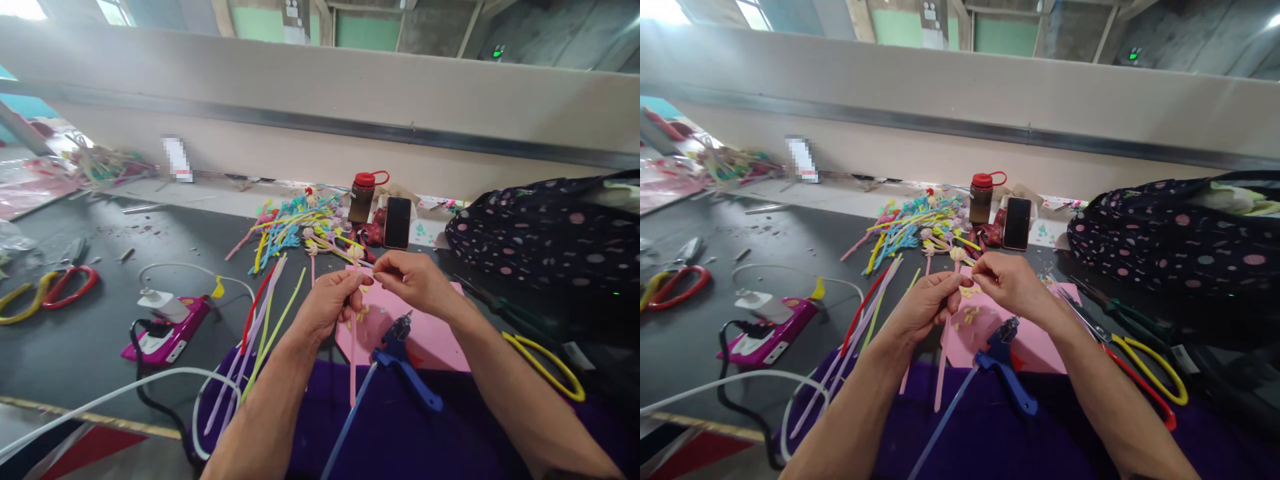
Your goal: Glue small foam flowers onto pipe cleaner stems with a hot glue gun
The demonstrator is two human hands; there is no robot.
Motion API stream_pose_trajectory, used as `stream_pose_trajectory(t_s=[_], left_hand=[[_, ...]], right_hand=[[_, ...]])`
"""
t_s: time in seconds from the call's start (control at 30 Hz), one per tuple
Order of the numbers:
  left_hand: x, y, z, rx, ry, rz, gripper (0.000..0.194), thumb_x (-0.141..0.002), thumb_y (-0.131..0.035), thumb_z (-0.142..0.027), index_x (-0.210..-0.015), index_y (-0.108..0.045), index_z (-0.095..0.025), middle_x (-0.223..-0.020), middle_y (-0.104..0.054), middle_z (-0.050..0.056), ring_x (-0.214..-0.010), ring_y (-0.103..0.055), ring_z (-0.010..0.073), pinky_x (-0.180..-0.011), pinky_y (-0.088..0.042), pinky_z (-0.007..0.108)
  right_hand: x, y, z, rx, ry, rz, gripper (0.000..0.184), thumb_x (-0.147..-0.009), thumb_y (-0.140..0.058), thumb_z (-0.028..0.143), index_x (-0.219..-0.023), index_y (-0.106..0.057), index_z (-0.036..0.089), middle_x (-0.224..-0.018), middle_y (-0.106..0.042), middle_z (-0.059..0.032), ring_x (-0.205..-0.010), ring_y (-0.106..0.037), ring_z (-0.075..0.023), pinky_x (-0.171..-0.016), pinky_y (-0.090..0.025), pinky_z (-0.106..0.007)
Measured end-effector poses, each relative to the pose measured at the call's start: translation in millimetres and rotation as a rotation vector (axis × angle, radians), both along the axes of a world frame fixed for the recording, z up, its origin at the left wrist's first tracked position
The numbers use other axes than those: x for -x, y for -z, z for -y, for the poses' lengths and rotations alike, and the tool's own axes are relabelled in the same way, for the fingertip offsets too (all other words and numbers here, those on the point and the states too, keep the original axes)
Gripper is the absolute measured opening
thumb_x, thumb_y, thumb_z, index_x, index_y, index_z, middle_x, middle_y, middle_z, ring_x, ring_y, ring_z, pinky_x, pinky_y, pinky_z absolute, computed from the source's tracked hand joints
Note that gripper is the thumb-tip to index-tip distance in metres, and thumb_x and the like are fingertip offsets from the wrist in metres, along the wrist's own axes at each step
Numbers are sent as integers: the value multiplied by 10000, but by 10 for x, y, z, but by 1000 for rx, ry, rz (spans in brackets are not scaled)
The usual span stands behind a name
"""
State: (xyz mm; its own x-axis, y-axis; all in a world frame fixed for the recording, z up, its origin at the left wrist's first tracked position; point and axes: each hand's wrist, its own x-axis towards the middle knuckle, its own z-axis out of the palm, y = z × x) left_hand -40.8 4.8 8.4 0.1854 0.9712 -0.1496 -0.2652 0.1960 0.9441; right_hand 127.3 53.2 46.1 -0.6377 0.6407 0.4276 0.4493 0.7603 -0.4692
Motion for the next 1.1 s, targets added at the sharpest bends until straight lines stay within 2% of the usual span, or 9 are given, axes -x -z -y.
stream_pose_trajectory(t_s=[0.13, 0.37, 0.43, 0.6, 0.67, 0.73, 0.9, 1.1], left_hand=[[-16, 26, -12, 16, 7, -6, 326, -736, -586, -446, -795, -585, -126, -458, -514, -48, -276, -353, 16, -284, -185, 137], [-5, 54, -23, 34, 1, 22, 270, -712, -632, -379, -677, -514, -139, -465, -534, -48, -282, -369, 4, -284, -198, 118], [-4, 46, -22, 42, 8, 46, 258, -709, -639, -360, -670, -512, -139, -461, -529, -51, -281, -362, 0, -283, -196, 116], [-3, -2, -12, 39, -24, 89, 238, -710, -643, -339, -679, -522, -136, -458, -495, -64, -282, -348, -4, -276, -192, 117], [-5, -10, -9, 32, -37, 78, 238, -713, -641, -335, -672, -518, -136, -458, -489, -65, -289, -362, -1, -277, -195, 117], [-7, -6, -9, 23, -30, 71, 240, -721, -634, -336, -667, -512, -137, -457, -488, -66, -288, -362, -1, -277, -194, 116], [-8, 20, -26, 21, -15, 70, 242, -734, -618, -351, -689, -517, -137, -466, -501, -63, -288, -360, -3, -279, -189, 113], [-1, 31, -44, 14, -8, 43, 241, -707, -645, -334, -673, -516, -134, -461, -502, -67, -283, -350, -7, -284, -212, 107]], right_hand=[[43, 90, 54, -29, 21, -4, 100, -807, -518, 196, -787, -614, 178, -703, -629, -9, -597, -541, -106, -545, -364, -205], [32, 105, 84, -58, -7, 12, 111, -811, -507, 172, -801, -617, 189, -736, -629, -16, -660, -563, -121, -600, -388, -222], [23, 113, 78, 43, -16, -25, 105, -807, -518, 186, -799, -623, 186, -707, -624, -9, -629, -563, -115, -580, -393, -219], [-4, 158, 16, 597, -27, -262, 179, -815, -514, 289, -911, -600, 165, -756, -646, -24, -589, -603, -114, -495, -430, -206], [2, 184, 1, 718, -37, -314, 192, -811, -514, 304, -904, -597, 158, -780, -651, -32, -561, -600, -107, -456, -420, -198], [23, 207, 7, 733, -53, -334, 180, -787, -548, 307, -867, -604, 155, -740, -644, -20, -547, -594, -101, -445, -415, -192], [77, 232, 52, 637, -52, -399, 126, -747, -602, 278, -774, -588, 156, -634, -589, 21, -531, -589, -88, -459, -415, -175], [72, 273, 9, 736, -84, -417, 141, -729, -611, 288, -753, -566, 157, -592, -596, 27, -491, -592, -96, -410, -395, -166]])
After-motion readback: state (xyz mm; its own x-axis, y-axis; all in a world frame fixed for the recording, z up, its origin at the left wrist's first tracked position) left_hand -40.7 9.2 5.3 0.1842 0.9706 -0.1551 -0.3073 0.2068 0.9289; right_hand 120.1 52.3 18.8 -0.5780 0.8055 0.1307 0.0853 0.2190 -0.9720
